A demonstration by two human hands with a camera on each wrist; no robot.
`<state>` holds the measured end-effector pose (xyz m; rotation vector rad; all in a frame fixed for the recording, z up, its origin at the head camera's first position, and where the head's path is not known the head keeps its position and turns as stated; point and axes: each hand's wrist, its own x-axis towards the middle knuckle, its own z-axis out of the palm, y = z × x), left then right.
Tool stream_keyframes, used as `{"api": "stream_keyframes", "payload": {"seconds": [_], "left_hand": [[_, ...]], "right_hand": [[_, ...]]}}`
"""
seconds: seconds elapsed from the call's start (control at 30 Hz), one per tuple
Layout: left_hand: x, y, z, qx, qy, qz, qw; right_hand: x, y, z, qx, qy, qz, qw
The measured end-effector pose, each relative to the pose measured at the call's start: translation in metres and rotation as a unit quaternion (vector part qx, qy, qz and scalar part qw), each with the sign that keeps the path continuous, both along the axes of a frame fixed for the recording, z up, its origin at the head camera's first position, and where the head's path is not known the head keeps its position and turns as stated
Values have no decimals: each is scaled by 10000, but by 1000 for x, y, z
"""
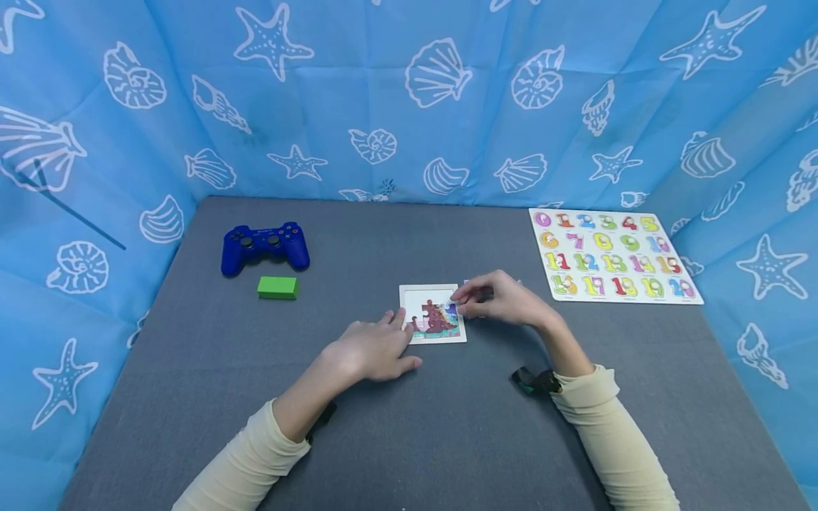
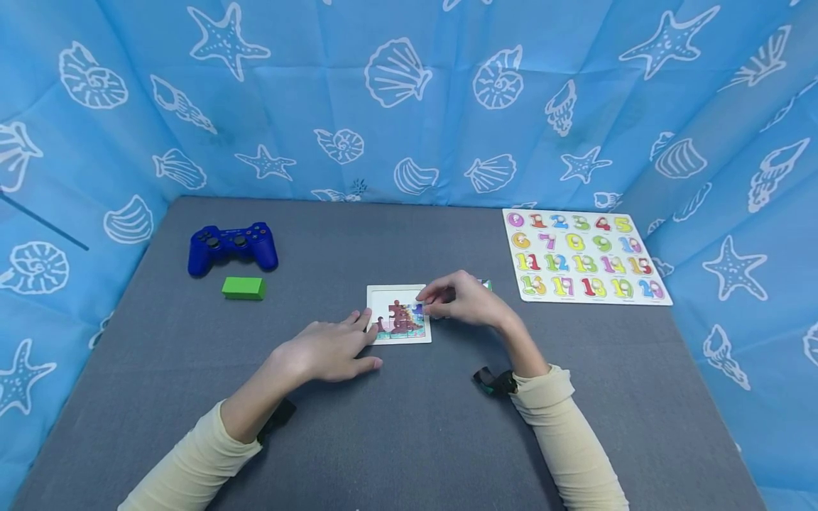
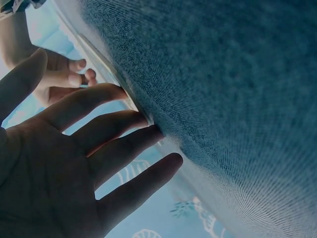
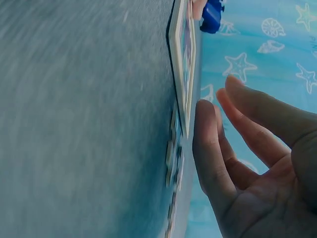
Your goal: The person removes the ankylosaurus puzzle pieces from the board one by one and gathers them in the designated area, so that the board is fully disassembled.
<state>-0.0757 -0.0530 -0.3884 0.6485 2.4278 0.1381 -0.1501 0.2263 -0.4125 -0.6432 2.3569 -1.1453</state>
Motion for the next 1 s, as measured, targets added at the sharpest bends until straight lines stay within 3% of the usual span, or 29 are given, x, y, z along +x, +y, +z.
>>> {"api": "stream_keyframes", "payload": {"seconds": [0.2, 0.5, 0.8, 1.0], "left_hand": [[0, -1, 1, 79, 72, -39, 9999], [1, -2, 1, 113, 39, -46, 9999], [1, -2, 1, 146, 20, -8, 9999], [1, -3, 2, 128, -1, -11, 9999]], "right_hand": [[-1, -16, -3, -171, -33, 215, 9996], [-2, -41, -2, 48, -67, 354, 9993], [-2, -58, -2, 890, 381, -18, 9953], [-1, -63, 1, 1195, 459, -105, 9917]]}}
